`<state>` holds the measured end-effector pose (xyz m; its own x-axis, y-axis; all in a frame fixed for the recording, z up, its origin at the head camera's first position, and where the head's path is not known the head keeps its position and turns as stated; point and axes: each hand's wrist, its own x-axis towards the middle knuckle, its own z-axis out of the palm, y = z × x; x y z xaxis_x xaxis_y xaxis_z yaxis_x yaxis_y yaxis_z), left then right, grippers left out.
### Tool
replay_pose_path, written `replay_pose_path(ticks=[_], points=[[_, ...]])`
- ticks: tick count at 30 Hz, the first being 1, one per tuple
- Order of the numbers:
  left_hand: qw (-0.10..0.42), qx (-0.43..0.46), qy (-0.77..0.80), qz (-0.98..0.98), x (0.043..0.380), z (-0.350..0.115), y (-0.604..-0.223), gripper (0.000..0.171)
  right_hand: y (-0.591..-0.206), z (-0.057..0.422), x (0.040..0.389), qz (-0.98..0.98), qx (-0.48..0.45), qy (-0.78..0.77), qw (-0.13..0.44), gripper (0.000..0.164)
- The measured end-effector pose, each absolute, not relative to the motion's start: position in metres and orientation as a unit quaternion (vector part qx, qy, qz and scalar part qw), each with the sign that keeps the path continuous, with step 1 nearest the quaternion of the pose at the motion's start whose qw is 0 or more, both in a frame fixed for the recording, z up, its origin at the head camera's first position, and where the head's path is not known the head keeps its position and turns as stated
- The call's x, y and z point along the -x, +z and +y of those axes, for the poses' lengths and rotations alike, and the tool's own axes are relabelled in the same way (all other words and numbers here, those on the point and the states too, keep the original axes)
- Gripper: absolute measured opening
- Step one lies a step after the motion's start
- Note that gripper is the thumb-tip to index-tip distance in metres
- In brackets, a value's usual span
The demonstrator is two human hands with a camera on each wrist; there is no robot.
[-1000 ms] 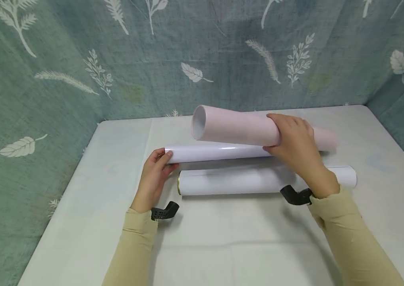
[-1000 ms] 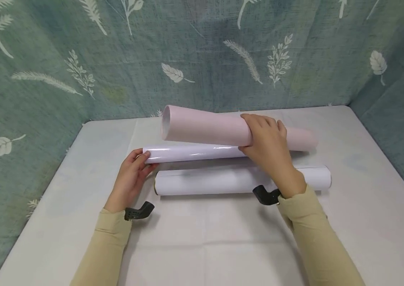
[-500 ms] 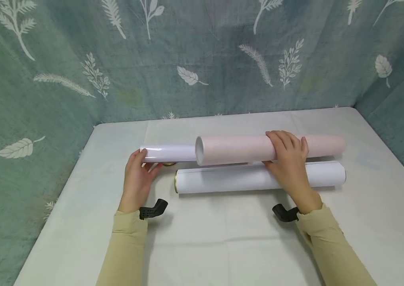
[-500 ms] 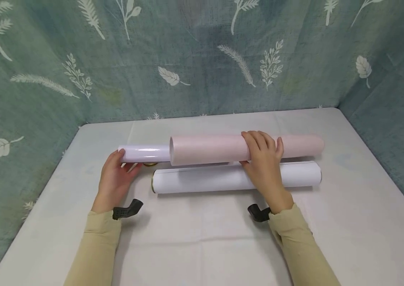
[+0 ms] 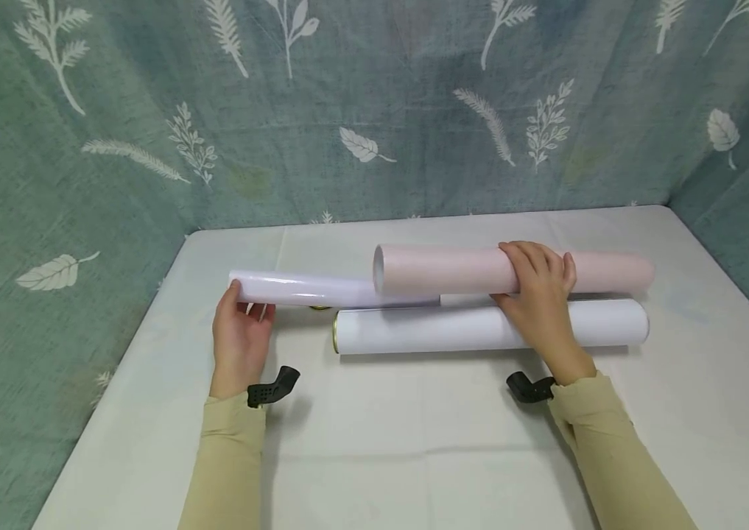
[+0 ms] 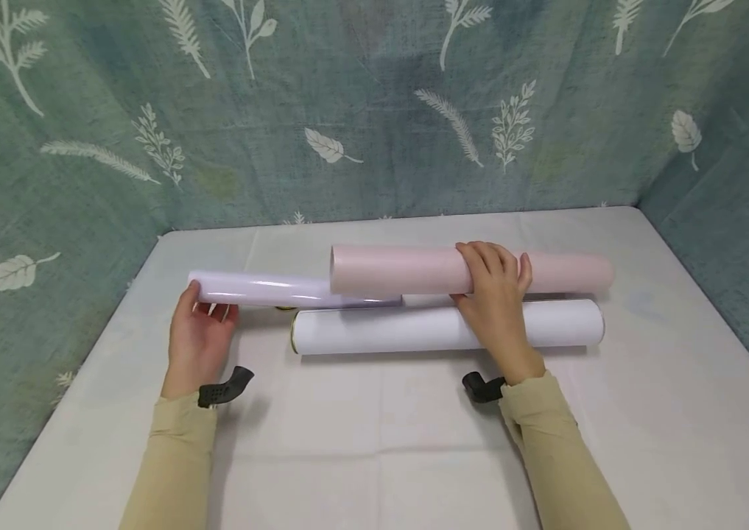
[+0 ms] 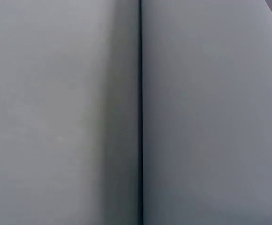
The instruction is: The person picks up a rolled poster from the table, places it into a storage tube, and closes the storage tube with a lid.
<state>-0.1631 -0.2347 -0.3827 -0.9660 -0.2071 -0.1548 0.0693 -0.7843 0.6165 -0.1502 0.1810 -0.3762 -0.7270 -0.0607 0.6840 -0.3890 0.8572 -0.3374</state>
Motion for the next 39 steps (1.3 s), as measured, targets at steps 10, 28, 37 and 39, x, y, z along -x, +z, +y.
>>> replay_pose_path(ticks=[10,28,37,39], points=[[0.038,-0.098,-0.981,-0.161,0.163,-0.24,-0.39,0.041,-0.375,0.183,0.166,-0.911,-0.138,0.212,0.324,0.075],[-0.021,-0.057,-0.979,-0.194,0.164,-0.228,-0.398,0.054,-0.375,0.183,0.171,-0.919,-0.137,0.209,0.305,0.07],[0.04,-0.03,-0.958,-0.284,0.169,-0.218,-0.397,0.037,-0.376,0.181,0.171,-0.925,-0.13,0.208,0.289,0.07],[0.035,-0.028,-0.956,-0.291,0.168,-0.216,-0.396,0.036,-0.376,0.182,0.171,-0.925,-0.132,0.205,0.292,0.071]])
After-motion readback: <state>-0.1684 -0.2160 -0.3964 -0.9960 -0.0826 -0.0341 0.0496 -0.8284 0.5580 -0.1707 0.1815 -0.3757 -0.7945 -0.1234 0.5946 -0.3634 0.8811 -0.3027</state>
